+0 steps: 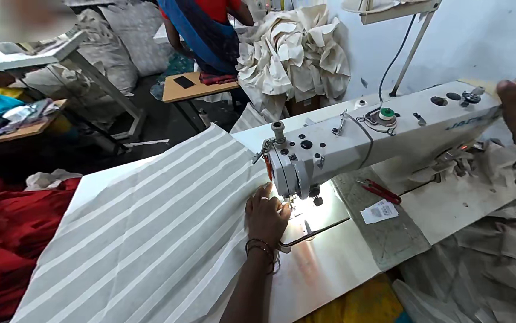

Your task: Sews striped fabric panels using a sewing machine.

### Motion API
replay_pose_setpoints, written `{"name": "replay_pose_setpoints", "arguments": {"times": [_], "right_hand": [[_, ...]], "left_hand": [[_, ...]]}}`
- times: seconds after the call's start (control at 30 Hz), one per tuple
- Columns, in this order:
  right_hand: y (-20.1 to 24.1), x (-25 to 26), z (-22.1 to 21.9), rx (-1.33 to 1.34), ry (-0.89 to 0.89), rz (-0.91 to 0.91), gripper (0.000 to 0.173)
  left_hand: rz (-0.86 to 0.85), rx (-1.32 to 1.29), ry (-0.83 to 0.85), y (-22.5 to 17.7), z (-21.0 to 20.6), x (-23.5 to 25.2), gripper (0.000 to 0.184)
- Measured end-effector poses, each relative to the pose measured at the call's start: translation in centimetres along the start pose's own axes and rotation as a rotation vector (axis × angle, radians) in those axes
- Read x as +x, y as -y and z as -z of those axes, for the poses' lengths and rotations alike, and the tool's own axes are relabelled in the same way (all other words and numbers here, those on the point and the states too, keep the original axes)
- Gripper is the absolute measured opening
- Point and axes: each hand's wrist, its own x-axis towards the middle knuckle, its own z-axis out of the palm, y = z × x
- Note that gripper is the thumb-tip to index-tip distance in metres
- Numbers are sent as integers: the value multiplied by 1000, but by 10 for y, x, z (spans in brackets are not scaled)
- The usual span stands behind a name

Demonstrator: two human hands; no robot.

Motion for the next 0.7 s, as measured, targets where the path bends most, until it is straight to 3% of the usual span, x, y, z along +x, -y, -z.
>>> {"name": "replay_pose_setpoints", "arguments": {"times": [0.07,0.17,0.23,0.3,0.4,0.47,0.53,0.6,0.7], "right_hand": [[5,-3,-26,79,-95,-79,72],[-17,-54,-67,78,-316,-239,70],[-42,-76,-77,85,-226,-335,78],[-49,-63,-58,69,-194,-246,77],[-15,-10,-15,55,-37,-74,74],[14,28,-8,-10,141,-44,76],[38,38,-7,-109,198,-72,78],[32,17,-14,1,58,-119,74],[-13,-31,-44,394,-187,-133,68]], "left_hand": [[8,-5,-6,0,1,0,35],[7,-9,-14,1,0,-3,36],[7,-11,-23,2,0,-3,35],[13,-14,-24,2,0,-3,35],[-14,-22,-65,5,-2,-7,33],[-27,-37,-92,6,-3,-5,32],[-23,-56,-97,7,-4,-4,32],[-15,-64,-97,7,-5,-5,32],[-73,-47,-129,10,-6,-20,29]]}}
